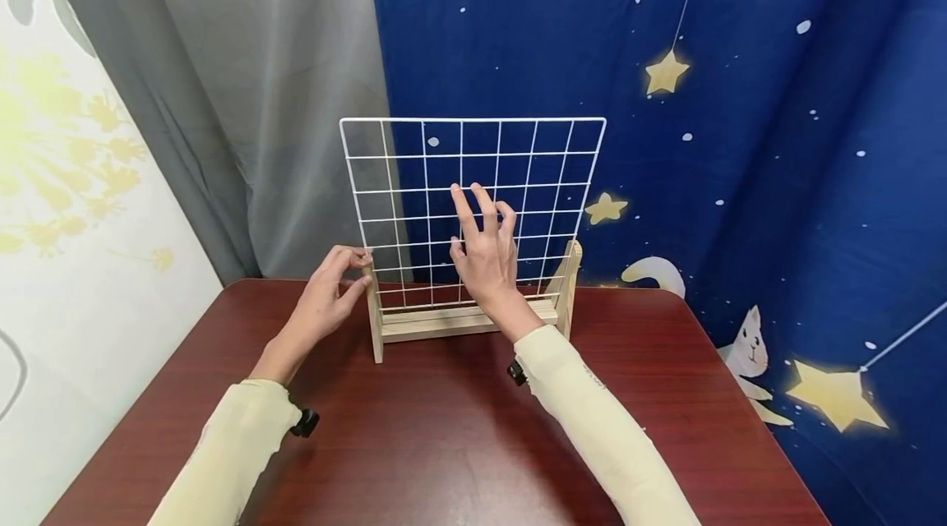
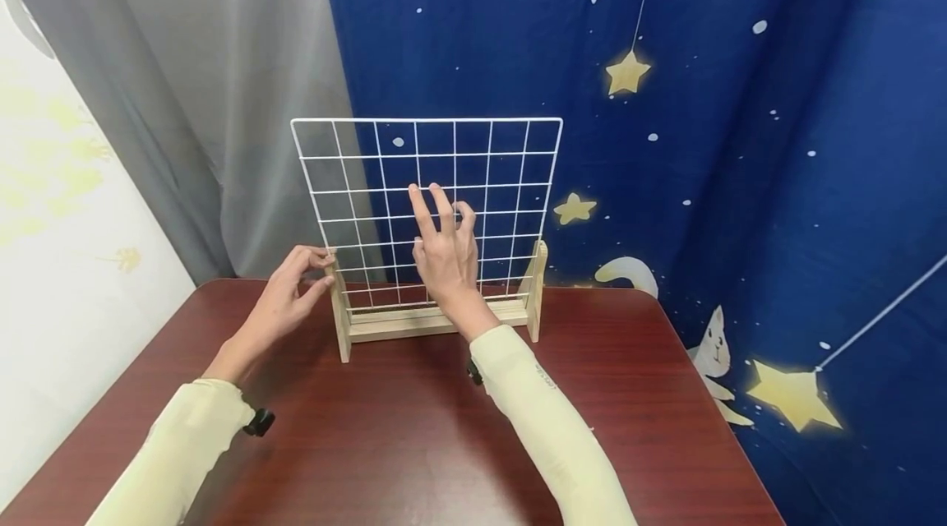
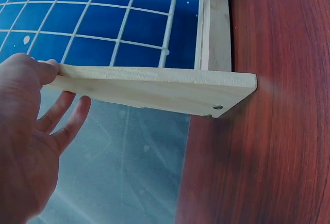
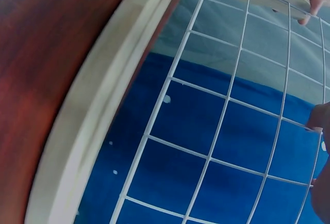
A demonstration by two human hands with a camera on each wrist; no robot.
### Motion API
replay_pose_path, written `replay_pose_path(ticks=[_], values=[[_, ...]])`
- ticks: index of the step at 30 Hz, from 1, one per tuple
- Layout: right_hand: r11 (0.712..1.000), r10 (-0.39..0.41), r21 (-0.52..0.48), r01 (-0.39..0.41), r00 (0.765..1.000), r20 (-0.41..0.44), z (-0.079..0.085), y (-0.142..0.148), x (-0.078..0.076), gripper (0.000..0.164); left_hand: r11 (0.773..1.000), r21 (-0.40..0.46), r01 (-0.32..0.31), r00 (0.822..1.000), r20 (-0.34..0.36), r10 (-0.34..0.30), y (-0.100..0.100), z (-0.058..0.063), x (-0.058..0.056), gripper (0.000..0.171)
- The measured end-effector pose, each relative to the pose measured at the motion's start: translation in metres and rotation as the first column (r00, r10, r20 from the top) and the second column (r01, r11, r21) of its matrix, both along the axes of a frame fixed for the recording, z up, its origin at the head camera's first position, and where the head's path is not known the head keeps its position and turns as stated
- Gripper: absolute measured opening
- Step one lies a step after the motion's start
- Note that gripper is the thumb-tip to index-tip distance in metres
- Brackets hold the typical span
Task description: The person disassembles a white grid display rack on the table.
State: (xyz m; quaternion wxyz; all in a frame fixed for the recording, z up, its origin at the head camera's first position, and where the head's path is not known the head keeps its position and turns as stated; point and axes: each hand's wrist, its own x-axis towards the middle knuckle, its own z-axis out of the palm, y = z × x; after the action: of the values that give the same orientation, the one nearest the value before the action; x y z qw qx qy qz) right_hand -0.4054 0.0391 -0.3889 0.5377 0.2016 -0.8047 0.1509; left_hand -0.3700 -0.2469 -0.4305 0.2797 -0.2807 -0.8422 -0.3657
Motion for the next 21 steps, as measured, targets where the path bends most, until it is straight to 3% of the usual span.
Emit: replay_pose_path(ticks=[7, 13, 21], values=[[1.0, 0.003, 0.027, -0.002, 0.999, -0.039, 0.019, 0.002, -0.003, 0.093, 1.0, 0.008, 0.01, 1.0, 0.003, -0.01, 0.001, 0.002, 0.0, 0.016], [1.0, 0.003, 0.009, -0.003, 1.0, -0.02, 0.031, 0.006, -0.001, 0.097, 1.0, 0.011, 0.024, 1.0, 0.009, -0.024, 0.003, 0.002, 0.0, 0.016], [0.999, 0.004, 0.035, -0.004, 1.0, 0.003, 0.04, 0.009, -0.002, 0.098, 1.0, 0.029, -0.005, 1.0, 0.013, 0.004, 0.001, 0.001, 0.004, 0.017]])
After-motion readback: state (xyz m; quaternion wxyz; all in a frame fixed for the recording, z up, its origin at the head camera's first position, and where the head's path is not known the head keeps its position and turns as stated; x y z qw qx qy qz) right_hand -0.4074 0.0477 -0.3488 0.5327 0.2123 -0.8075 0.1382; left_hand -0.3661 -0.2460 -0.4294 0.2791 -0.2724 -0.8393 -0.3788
